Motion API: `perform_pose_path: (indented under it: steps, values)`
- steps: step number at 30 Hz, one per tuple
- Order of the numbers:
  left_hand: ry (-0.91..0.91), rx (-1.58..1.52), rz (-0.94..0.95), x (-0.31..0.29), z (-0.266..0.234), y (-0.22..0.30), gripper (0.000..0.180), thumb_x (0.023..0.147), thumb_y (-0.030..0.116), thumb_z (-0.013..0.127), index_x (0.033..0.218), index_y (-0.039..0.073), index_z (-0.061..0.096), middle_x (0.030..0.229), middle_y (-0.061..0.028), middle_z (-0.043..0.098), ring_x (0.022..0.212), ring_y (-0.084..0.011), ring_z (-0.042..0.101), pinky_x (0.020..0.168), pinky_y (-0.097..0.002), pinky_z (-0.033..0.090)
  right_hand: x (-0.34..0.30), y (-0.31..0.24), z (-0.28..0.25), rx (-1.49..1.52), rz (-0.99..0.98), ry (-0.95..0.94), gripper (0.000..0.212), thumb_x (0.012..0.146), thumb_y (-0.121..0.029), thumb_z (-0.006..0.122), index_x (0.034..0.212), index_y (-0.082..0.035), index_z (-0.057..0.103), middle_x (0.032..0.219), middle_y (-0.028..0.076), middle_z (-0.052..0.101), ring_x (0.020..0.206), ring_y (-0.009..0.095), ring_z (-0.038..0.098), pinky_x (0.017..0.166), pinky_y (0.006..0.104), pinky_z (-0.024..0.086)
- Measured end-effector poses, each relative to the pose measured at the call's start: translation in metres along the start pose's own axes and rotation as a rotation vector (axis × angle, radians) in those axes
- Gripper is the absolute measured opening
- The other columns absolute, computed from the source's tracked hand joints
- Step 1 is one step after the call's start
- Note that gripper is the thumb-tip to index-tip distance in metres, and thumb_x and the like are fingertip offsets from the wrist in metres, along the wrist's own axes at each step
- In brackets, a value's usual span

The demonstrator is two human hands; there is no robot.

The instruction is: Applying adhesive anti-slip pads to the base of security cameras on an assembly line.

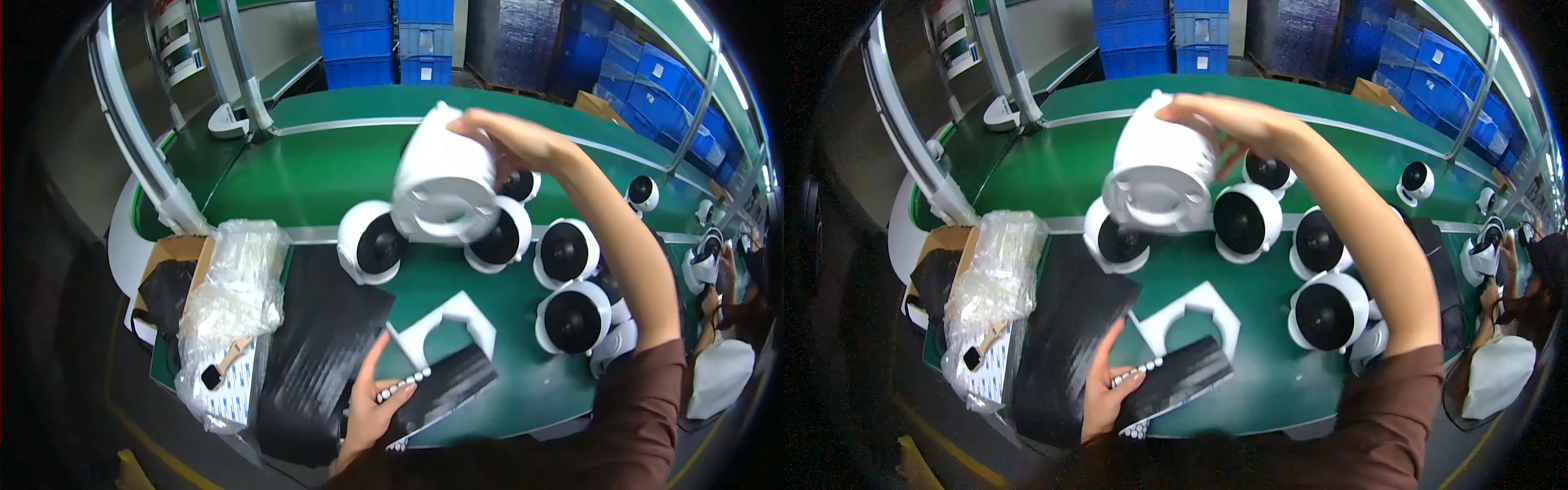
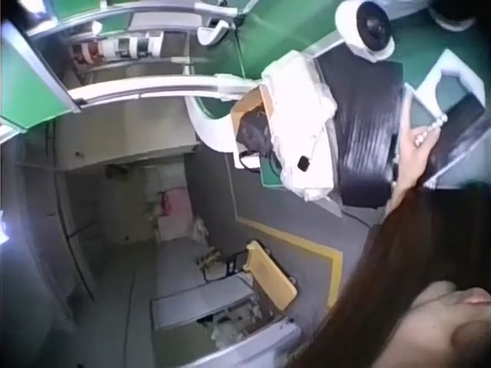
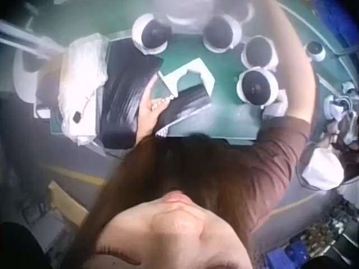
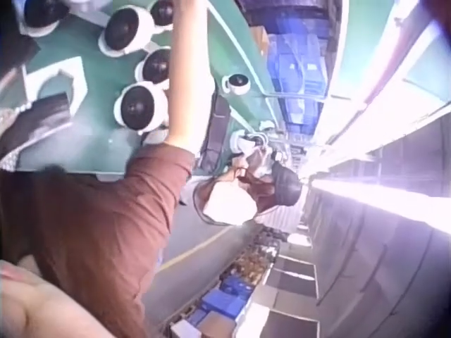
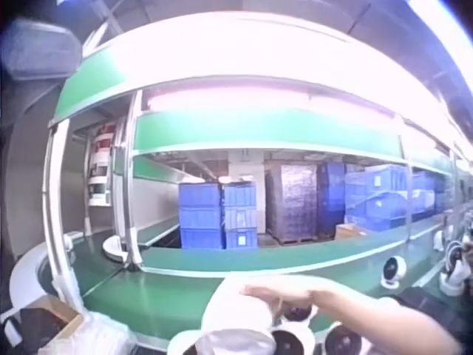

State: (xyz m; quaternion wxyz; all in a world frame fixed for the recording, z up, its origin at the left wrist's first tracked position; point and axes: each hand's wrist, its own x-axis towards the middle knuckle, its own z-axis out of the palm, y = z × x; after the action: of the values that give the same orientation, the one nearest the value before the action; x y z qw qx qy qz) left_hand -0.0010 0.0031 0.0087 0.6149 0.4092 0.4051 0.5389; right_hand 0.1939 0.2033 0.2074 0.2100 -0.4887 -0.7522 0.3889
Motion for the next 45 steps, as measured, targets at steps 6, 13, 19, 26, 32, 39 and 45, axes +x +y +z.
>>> perform_pose_path:
  steps: [6, 13, 19, 26, 32, 39, 45]
  values:
    - [-0.035, 0.35, 0.234, -0.012, 0.006, -0.005, 0.081, 0.076, 0.002, 0.063, 0.138, 0.003, 0.012, 0.097, -0.0153, 0.063, 0.081, -0.0164, 0.061, 0.067, -0.0218, 0.045, -0.042, 0.061, 0.094, 0.123, 0.266, -0.52, 0.069, 0.079, -0.063, 0.034, 0.114, -0.005, 0.05, 0.099, 0.019, 0.056, 0.079, 0.023, 0.061, 0.049, 0.0278, 0.053]
    - [0.011, 0.692, 0.161, -0.023, 0.016, -0.011, 0.063, 0.078, 0.016, 0.062, 0.132, 0.006, 0.032, 0.06, -0.0119, 0.063, 0.056, -0.0189, 0.063, 0.051, -0.0243, 0.043, -0.015, 0.075, 0.051, -0.802, -0.138, 0.483, 0.045, 0.079, -0.048, 0.053, 0.082, -0.004, 0.065, 0.072, 0.015, 0.063, 0.063, 0.029, 0.062, 0.057, 0.0376, 0.049]
    - [-0.033, 0.834, 0.072, -0.018, 0.032, 0.002, 0.081, 0.075, 0.025, 0.066, 0.137, 0.007, 0.018, 0.065, -0.0153, 0.063, 0.06, -0.0303, 0.063, 0.054, -0.0295, 0.048, 0.062, 0.172, -0.071, -0.928, 0.584, 0.287, 0.063, 0.066, -0.059, 0.062, 0.097, -0.004, 0.065, 0.108, 0.015, 0.059, 0.098, 0.027, 0.058, 0.081, 0.0395, 0.046]
    - [-0.113, 0.843, -0.156, -0.007, 0.03, 0.017, 0.079, 0.072, 0.019, 0.068, 0.136, 0.005, 0.023, 0.061, -0.0127, 0.063, 0.061, -0.0224, 0.064, 0.064, -0.0248, 0.046, 0.09, 0.212, -0.104, -0.47, 0.237, 0.203, 0.057, 0.062, -0.005, 0.07, 0.114, -0.005, 0.046, 0.1, 0.018, 0.058, 0.075, 0.028, 0.063, 0.052, 0.034, 0.055]
    - [-0.073, 0.789, -0.187, -0.006, 0.027, 0.021, 0.079, 0.073, 0.019, 0.068, 0.136, 0.004, 0.024, 0.058, -0.0113, 0.062, 0.06, -0.0175, 0.063, 0.063, -0.0221, 0.044, 0.095, 0.241, -0.114, -0.547, 0.482, 0.155, 0.057, 0.066, 0.01, 0.047, 0.119, -0.008, 0.038, 0.107, 0.022, 0.053, 0.088, 0.037, 0.058, 0.054, 0.0381, 0.057]
    - [-0.208, 0.792, -0.07, 0.005, 0.027, 0.017, 0.081, 0.075, 0.022, 0.065, 0.138, 0.009, 0.017, 0.048, -0.0092, 0.055, 0.043, -0.0237, 0.056, 0.05, -0.024, 0.042, 0.04, 0.19, -0.126, -1.051, 0.204, 0.263, 0.081, 0.06, -0.011, 0.072, 0.129, 0.0, 0.032, 0.123, 0.024, 0.044, 0.109, 0.035, 0.048, 0.094, 0.0364, 0.038]
    - [-0.091, 0.843, -0.001, -0.025, 0.016, -0.003, 0.082, 0.076, 0.02, 0.065, 0.137, 0.001, 0.015, 0.052, -0.0107, 0.057, 0.049, -0.0256, 0.058, 0.053, -0.0256, 0.042, -0.123, 0.057, 0.051, -0.551, -0.447, 0.137, 0.037, 0.07, -0.023, 0.069, 0.097, -0.003, 0.055, 0.085, 0.016, 0.06, 0.077, 0.033, 0.06, 0.067, 0.034, 0.048]
